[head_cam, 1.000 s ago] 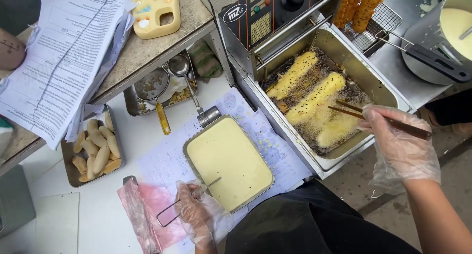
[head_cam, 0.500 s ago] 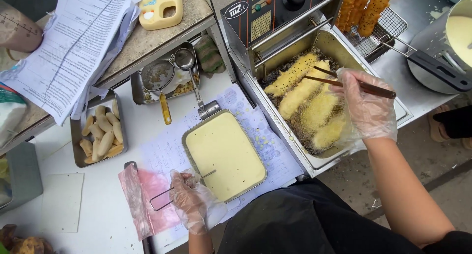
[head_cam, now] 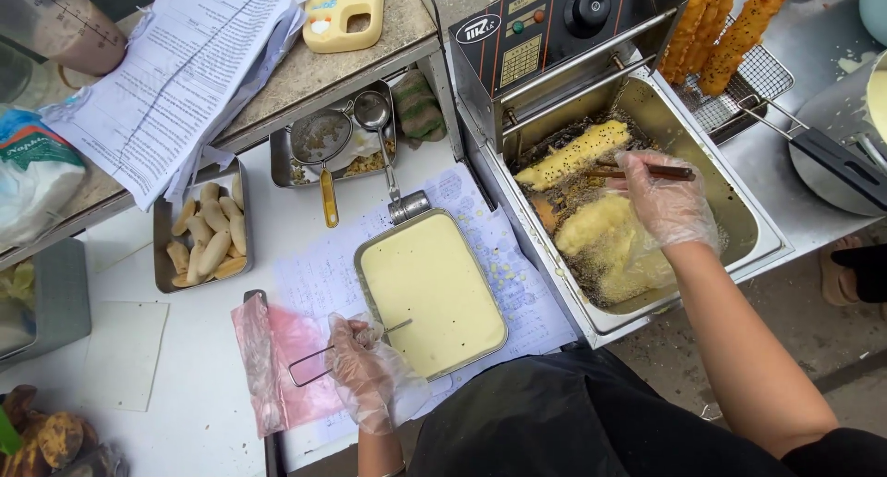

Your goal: Preparing and deep-frying snacks by coating them in batter, placing them in a fryer, flipping them, and applying seasoning.

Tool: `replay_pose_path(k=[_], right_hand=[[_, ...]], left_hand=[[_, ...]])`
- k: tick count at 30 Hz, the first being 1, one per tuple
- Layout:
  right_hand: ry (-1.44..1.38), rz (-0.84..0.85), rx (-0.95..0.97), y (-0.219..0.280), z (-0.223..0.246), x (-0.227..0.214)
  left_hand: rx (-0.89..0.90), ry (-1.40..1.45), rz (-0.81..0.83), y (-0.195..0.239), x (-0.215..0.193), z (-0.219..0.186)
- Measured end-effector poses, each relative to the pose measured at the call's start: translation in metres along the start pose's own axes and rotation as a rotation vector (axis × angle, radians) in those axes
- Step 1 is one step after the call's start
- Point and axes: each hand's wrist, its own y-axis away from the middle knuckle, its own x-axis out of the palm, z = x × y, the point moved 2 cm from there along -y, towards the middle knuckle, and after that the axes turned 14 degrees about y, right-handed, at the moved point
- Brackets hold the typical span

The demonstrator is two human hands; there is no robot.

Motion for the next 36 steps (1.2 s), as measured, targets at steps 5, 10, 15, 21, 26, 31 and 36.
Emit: replay_pose_path(k=[5,10,15,21,26,31,36], right_hand=[[-0.266,-0.108,-0.103,0.001,0.007,-0.008],[-0.284,-0.113,-0.21,-0.008,0.02,-0.007],[0.323,-0.296,-0.215,0.012,0.066,-0.037],[0.662,0.086,-0.082,-0.04,0.137,-0.054],[0.804,0.055,-0.255,-0.076,0.145,-0.053],[0.878,0.219,-0.216,-0.075,0.155,-0.07],[0.937,0.273,-0.238,-0.076,0.161,-0.077]], left_hand=[[0.034,0.054,0.025,0.0,0.003,0.0],[-0.025,-0.113,-0.069,0.001,0.001,0.0],[0.027,0.038,-0.069,-0.012,-0.012,0.017],[0.025,0.251,-0.104,-0.042,-0.04,0.04],[0.017,0.277,-0.133,-0.073,-0.053,0.037],[0.029,0.302,-0.181,-0.076,-0.042,0.034],[0.04,0.308,-0.205,-0.063,-0.031,0.031]])
